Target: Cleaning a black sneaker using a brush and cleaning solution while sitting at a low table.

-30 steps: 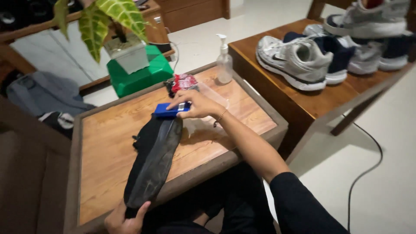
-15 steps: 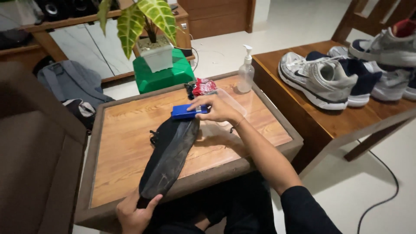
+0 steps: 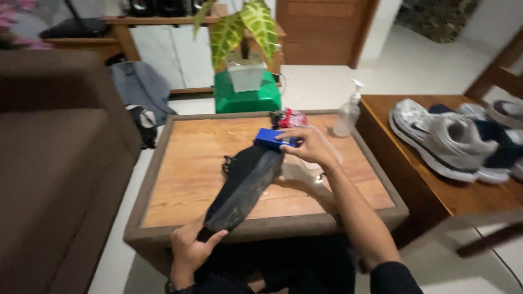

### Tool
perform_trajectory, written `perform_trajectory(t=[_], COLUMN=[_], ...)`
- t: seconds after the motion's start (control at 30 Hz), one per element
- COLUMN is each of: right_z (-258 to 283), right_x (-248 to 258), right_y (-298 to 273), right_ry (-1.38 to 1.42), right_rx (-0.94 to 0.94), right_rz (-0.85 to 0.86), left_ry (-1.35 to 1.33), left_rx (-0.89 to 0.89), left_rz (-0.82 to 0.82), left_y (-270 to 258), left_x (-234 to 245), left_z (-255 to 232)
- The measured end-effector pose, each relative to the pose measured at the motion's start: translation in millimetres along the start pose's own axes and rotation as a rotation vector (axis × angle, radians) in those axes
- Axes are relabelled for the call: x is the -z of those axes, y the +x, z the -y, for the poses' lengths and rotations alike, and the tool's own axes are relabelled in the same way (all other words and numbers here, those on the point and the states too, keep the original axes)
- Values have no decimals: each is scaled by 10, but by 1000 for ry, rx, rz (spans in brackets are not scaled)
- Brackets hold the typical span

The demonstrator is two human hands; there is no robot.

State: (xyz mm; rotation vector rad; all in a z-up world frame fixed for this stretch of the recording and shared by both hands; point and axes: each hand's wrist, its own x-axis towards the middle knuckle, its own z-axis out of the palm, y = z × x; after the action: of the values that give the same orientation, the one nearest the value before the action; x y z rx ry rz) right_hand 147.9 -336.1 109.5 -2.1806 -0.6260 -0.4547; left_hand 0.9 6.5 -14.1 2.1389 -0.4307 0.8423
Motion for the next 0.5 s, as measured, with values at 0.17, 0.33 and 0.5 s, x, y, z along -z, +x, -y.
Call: perform_trajectory(t=[0.17,0.33,0.5], right_z=[59,119,195], right_x=[77,46,7], right_y=[-5,7,-19], right_ry=[92,98,209], right_rx=[-37,-183,-230], right_rz=[143,88,53], left_ry=[-30,-84,-59], left_rx=[31,53,41], left_rz=[-4,1,17], left_y=[55,107,89], left_x=[82,136,119], left_z=[-123,-224,-160])
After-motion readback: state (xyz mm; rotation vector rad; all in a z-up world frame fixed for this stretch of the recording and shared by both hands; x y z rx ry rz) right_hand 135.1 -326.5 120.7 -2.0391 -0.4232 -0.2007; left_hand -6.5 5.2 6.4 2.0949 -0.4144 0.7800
